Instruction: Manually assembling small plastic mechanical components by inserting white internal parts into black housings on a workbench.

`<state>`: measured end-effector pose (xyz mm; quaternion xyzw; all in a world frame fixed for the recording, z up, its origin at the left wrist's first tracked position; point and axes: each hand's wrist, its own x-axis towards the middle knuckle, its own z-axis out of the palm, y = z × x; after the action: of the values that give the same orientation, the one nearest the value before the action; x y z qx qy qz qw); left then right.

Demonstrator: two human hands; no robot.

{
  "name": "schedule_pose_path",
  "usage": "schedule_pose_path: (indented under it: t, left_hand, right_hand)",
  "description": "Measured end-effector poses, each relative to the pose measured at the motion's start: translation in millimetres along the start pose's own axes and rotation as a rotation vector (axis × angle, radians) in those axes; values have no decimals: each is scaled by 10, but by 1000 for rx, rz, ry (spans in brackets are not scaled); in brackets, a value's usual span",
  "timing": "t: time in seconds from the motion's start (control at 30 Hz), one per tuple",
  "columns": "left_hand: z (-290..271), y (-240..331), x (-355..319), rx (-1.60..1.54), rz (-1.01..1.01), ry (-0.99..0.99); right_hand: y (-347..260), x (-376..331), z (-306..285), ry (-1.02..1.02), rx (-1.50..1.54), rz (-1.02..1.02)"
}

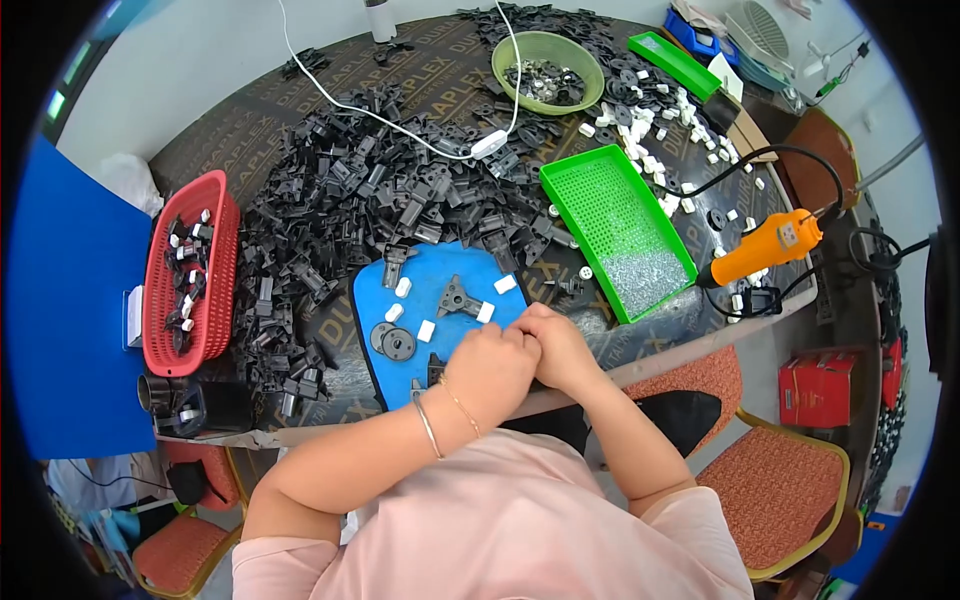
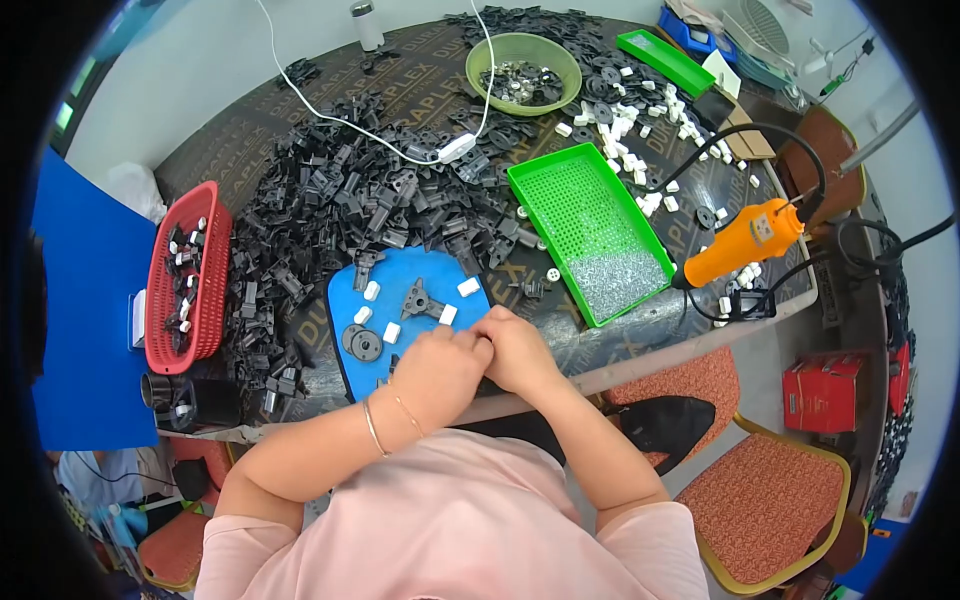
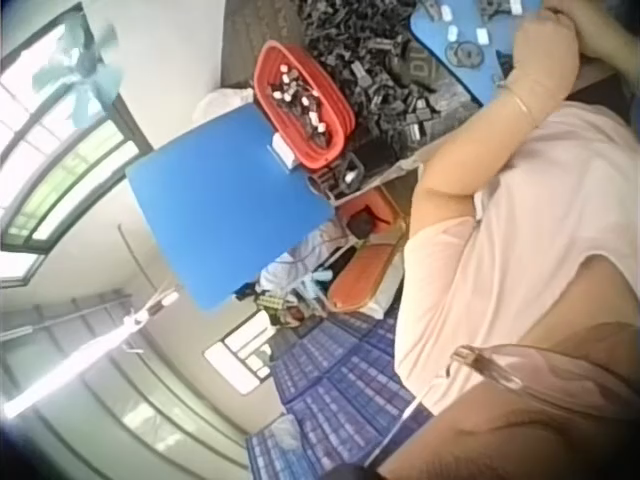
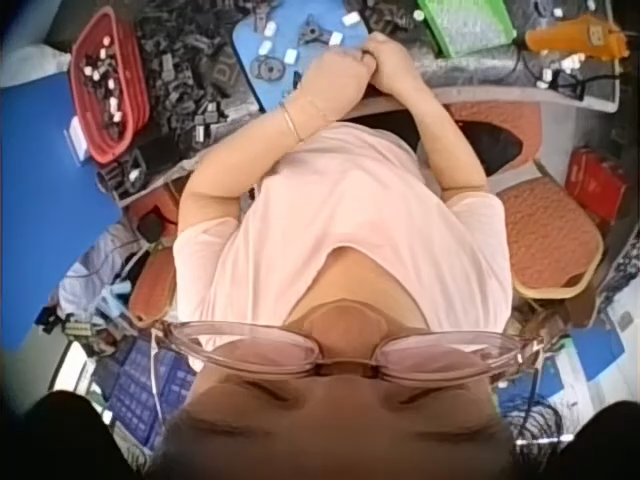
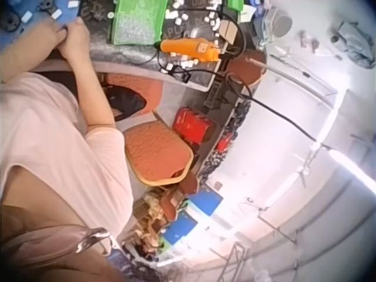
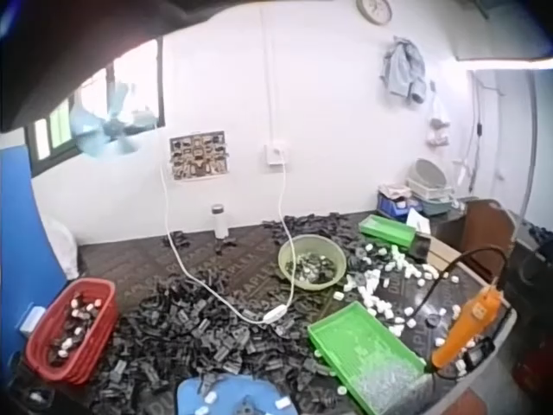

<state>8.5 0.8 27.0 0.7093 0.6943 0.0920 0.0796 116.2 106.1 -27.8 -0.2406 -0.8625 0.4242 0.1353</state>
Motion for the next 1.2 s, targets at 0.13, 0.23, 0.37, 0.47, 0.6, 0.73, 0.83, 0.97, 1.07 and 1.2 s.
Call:
schedule_pose_path:
  t: [0.13,0.23,0.37,0.47,0.6,0.73,0.83,0.97,1.07,1.2]
  left_hand:
    - [67,-48,-45,-77,4,125]
    - [-35,-176,-24,-227,-57,31]
    - [-124,-242,-112,-591,-195,-12]
    - [-233,-398,-396,-448,-178,321]
    - [-223,-854,-726,-282,-363,302]
    - [-260,-905,-882,-296,-460,288]
    - [-229,-864,-944,-350,-441,308]
    - [-205,-843,-1012,-384,-410,356]
    - [-295,-862,-1073,-436,-447,386]
    - [-330,-964,-1119,-680,-577,452]
  right_hand:
    - [-27,-37,7,3,-32,-8]
    - [-26,-50,27,35,-24,-62]
    - [-37,-84,-156,-158,263,323]
    - [-201,-93,-375,-235,41,141]
    - [-255,-105,-420,-145,-400,-63]
    - [-481,123,-359,26,-409,-23]
    - [-479,465,-246,159,-538,-80]
    - [-419,777,-121,189,-724,103]
    - [-295,818,-144,283,-729,43]
    - [-345,803,-182,368,-667,-13]
